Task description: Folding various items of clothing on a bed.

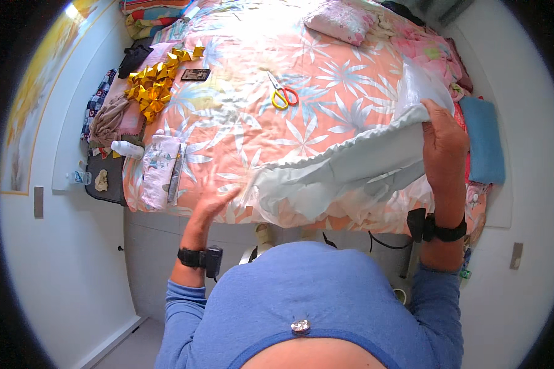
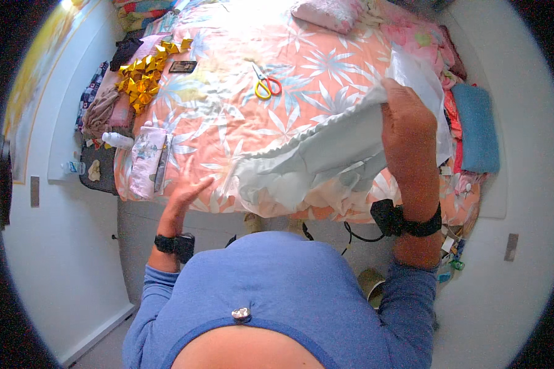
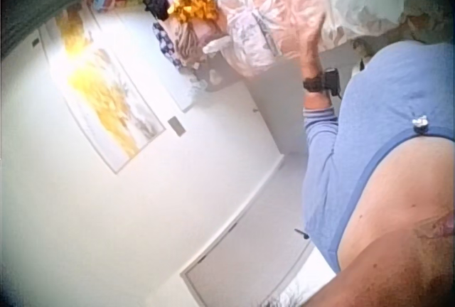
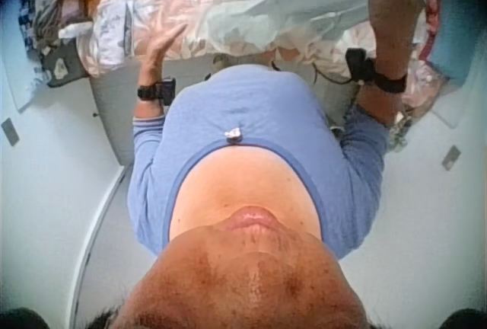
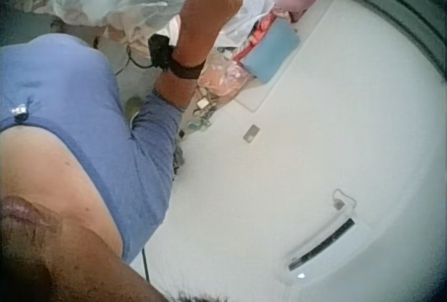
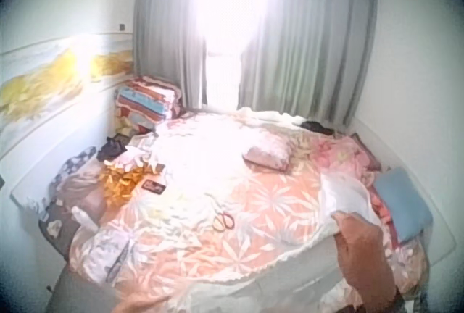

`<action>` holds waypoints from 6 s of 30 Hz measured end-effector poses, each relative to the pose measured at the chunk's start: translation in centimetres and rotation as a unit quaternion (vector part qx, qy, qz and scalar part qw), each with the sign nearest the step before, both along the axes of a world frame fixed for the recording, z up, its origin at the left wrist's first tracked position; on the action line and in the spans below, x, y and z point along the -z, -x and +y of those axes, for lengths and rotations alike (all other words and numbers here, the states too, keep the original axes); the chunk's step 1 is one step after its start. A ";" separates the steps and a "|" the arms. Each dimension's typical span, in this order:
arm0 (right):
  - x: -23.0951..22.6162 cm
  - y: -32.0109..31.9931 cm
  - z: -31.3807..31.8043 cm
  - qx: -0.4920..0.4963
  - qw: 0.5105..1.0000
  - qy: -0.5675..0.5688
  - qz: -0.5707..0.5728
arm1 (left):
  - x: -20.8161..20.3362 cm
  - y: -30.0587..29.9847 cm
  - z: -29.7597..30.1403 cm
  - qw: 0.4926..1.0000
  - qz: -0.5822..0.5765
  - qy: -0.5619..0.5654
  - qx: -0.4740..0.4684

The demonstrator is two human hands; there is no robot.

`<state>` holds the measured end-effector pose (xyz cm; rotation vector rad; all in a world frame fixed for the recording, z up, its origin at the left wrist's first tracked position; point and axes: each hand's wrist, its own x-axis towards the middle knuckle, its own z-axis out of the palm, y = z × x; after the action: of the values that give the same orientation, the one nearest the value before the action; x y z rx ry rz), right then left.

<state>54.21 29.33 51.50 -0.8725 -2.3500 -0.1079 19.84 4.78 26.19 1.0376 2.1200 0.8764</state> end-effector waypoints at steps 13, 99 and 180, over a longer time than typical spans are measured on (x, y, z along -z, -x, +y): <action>-7.9 4.0 -4.3 -0.135 0.982 -0.116 -0.066 | -8.0 -9.1 13.7 0.965 0.025 -0.161 0.206; 41.8 16.5 -5.8 -0.237 0.814 0.482 -0.223 | -12.1 3.9 -21.0 0.943 0.054 -0.214 -0.247; 34.2 -12.1 22.5 0.101 0.847 0.370 0.370 | 7.3 2.6 27.8 0.917 -0.276 -0.283 -0.056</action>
<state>66.30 51.83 17.30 -1.2258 -1.5232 0.9458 17.23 32.53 18.91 0.7951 1.4801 1.6807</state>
